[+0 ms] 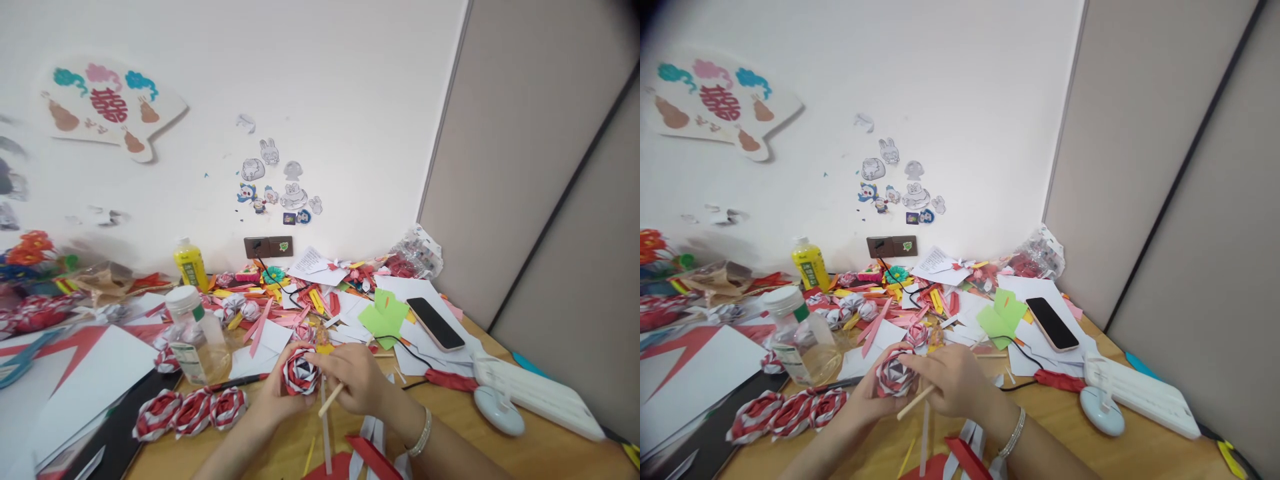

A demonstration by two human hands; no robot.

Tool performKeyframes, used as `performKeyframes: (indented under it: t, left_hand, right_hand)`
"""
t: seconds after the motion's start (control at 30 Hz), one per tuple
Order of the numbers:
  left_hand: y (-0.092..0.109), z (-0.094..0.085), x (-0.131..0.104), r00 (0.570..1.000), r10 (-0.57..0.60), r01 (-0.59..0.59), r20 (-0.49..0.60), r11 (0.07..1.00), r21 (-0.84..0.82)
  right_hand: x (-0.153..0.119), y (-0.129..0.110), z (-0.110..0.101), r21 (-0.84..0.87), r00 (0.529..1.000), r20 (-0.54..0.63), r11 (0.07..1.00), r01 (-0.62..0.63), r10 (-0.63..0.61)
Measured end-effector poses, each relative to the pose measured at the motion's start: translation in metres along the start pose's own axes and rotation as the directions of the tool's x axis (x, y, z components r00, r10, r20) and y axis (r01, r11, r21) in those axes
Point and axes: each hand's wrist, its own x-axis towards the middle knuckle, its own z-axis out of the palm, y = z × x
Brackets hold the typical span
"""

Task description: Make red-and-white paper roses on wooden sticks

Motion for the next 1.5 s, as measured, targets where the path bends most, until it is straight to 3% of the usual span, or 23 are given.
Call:
performKeyframes:
  t: [0.17, 0.4, 0.77, 1.2, 1.5]
  left_hand:
    - [-0.001, 0.001, -0.001, 1.0, 0.012, -0.012, -0.006, 1.0, 0.01]
    - [-0.002, -0.001, -0.001, 1.0, -0.011, 0.01, 0.027, 1.0, 0.016]
    - [0.012, 0.01, -0.006, 0.999, -0.035, 0.033, 0.023, 0.997, 0.076]
    - [0.011, 0.011, -0.002, 0.998, 0.023, -0.017, -0.051, 0.995, 0.102]
    - [0.005, 0.0, -0.001, 0.994, 0.096, -0.092, -0.052, 0.992, 0.086]
  right_hand:
    - [0.001, 0.001, -0.001, 0.048, 1.0, -0.014, 0.999, -0.017, 0.017]
    - [0.006, -0.005, -0.009, -0.136, 0.993, -0.036, 0.985, 0.107, -0.112]
    - [0.01, -0.01, -0.008, -0.345, 0.988, 0.064, 0.926, 0.154, -0.141]
    - [0.007, -0.012, -0.007, -0.293, 0.966, 0.068, 0.92, 0.26, -0.251]
    - [0.0, -0.003, -0.004, -0.191, 0.992, -0.024, 0.975, 0.115, -0.122]
